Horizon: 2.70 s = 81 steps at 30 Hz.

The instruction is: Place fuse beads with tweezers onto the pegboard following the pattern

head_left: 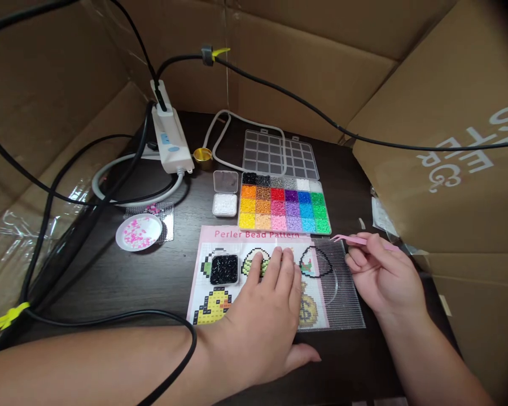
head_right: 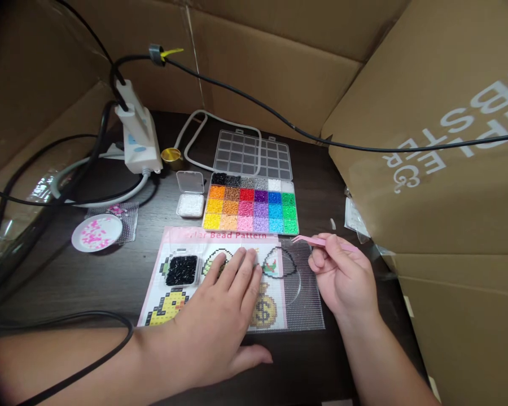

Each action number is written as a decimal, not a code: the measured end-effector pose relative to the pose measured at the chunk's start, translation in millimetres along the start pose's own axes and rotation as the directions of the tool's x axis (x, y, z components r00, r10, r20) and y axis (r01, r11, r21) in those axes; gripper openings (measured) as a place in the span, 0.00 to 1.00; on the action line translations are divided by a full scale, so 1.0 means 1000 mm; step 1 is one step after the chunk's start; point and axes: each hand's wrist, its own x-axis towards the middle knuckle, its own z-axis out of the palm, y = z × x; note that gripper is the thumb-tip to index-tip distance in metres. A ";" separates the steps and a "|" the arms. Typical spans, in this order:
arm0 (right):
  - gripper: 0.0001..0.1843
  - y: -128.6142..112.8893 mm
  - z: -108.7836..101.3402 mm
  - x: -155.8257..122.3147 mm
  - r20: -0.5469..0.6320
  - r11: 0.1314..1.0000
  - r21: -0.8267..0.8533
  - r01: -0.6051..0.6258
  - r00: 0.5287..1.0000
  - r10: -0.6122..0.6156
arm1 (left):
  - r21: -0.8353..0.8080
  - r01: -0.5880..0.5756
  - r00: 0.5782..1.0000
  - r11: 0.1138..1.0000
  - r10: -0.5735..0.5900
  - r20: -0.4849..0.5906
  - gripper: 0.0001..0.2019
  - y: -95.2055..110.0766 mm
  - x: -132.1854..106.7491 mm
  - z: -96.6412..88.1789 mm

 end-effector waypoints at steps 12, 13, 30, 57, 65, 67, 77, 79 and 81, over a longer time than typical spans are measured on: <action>0.11 -0.011 0.025 0.004 0.075 0.942 -0.171 0.289 0.957 -0.280 | -0.012 0.003 1.000 1.000 -0.002 0.021 0.52 -0.003 0.000 0.004; 0.10 -0.017 0.032 0.006 0.121 0.901 -0.240 0.362 0.932 -0.343 | -0.010 -0.001 1.000 1.000 0.001 0.023 0.52 -0.003 0.000 0.003; 0.06 0.006 0.091 0.033 0.488 0.721 -0.445 0.531 0.819 -0.303 | -0.013 0.007 1.000 1.000 -0.007 0.003 0.53 0.000 0.003 0.012; 0.06 0.006 0.090 0.031 0.527 0.730 -0.442 0.521 0.809 -0.259 | 0.003 0.017 1.000 1.000 -0.017 -0.002 0.52 0.003 0.003 0.010; 0.06 0.007 0.090 0.030 0.512 0.724 -0.472 0.503 0.825 -0.239 | 0.001 0.022 1.000 1.000 -0.022 -0.002 0.52 0.002 0.002 0.010; 0.06 0.007 0.089 0.031 0.508 0.723 -0.476 0.500 0.828 -0.238 | 0.001 0.021 1.000 1.000 -0.021 -0.001 0.52 0.002 0.001 0.009; 0.06 0.002 0.087 0.029 0.458 0.714 -0.466 0.522 0.833 -0.310 | 0.008 0.006 1.000 1.000 -0.006 -0.014 0.49 0.002 0.000 0.008; 0.07 -0.002 0.085 0.028 0.422 0.716 -0.464 0.522 0.841 -0.339 | 0.012 0.014 1.000 1.000 -0.013 -0.018 0.50 0.002 0.000 0.007; 0.06 -0.010 0.080 0.025 0.365 0.724 -0.433 0.538 0.838 -0.404 | 0.009 0.012 1.000 1.000 -0.012 -0.021 0.50 0.002 0.000 0.008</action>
